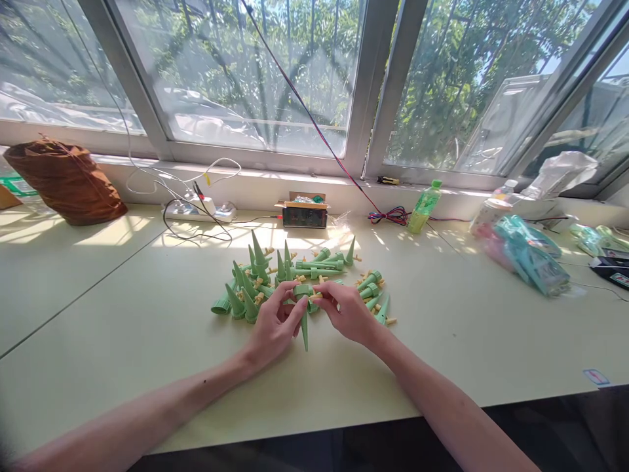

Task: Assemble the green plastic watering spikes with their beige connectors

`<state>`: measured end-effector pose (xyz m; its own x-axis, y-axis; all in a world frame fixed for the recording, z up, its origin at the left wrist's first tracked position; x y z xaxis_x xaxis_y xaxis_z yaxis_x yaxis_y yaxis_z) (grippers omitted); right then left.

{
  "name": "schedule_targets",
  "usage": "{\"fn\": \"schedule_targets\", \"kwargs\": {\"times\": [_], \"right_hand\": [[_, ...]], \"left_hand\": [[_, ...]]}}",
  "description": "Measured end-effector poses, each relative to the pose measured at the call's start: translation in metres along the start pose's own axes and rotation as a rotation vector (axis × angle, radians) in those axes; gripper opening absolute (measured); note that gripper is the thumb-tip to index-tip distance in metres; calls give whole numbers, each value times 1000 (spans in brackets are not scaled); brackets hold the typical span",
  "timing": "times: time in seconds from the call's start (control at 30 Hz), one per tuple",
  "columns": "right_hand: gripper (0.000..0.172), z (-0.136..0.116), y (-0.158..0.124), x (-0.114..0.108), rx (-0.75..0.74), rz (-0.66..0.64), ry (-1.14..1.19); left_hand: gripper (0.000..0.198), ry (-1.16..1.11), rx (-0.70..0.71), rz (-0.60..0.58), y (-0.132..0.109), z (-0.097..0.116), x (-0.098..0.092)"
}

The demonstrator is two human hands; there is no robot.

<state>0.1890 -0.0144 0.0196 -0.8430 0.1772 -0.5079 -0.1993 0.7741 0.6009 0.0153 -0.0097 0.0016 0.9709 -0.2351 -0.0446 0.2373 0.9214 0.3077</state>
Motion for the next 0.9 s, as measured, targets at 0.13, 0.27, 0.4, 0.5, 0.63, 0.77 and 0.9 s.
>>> {"fn": "schedule_targets", "kwargs": {"times": [0.13, 0.27, 0.4, 0.5, 0.63, 0.77, 0.9], "right_hand": [[23, -1, 1, 0, 26, -63, -29], [34, -2, 1, 1, 17, -115, -35], [40, -2, 1, 1, 19, -137, -30], [42, -3, 1, 1, 28, -143, -29], [41, -4, 1, 1, 32, -102, -36], [21, -5, 0, 1, 56, -59, 13], [21, -7, -1, 0, 25, -36, 63]], "left_hand": [[27, 45, 34, 13, -1, 0, -1], [26, 90, 62, 10, -1, 2, -1], [24, 115, 75, -5, -1, 5, 0], [23, 114, 70, -16, -2, 5, 0], [25, 39, 34, 13, -1, 4, 0], [28, -72, -41, 66, 2, 6, 0], [31, -134, -107, 97, 4, 9, 0]]}}
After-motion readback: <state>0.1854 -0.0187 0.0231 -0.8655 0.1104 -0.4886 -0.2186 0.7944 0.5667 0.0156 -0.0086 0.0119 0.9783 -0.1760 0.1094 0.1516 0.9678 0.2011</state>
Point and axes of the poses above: each hand's wrist, its own y-axis towards the middle knuckle, its own x-axis out of the palm, z = x × y, the point moved 2 cm from there along y, towards the middle knuckle, and after that the axes turned 5 degrees about z, right-handed, at the moved point
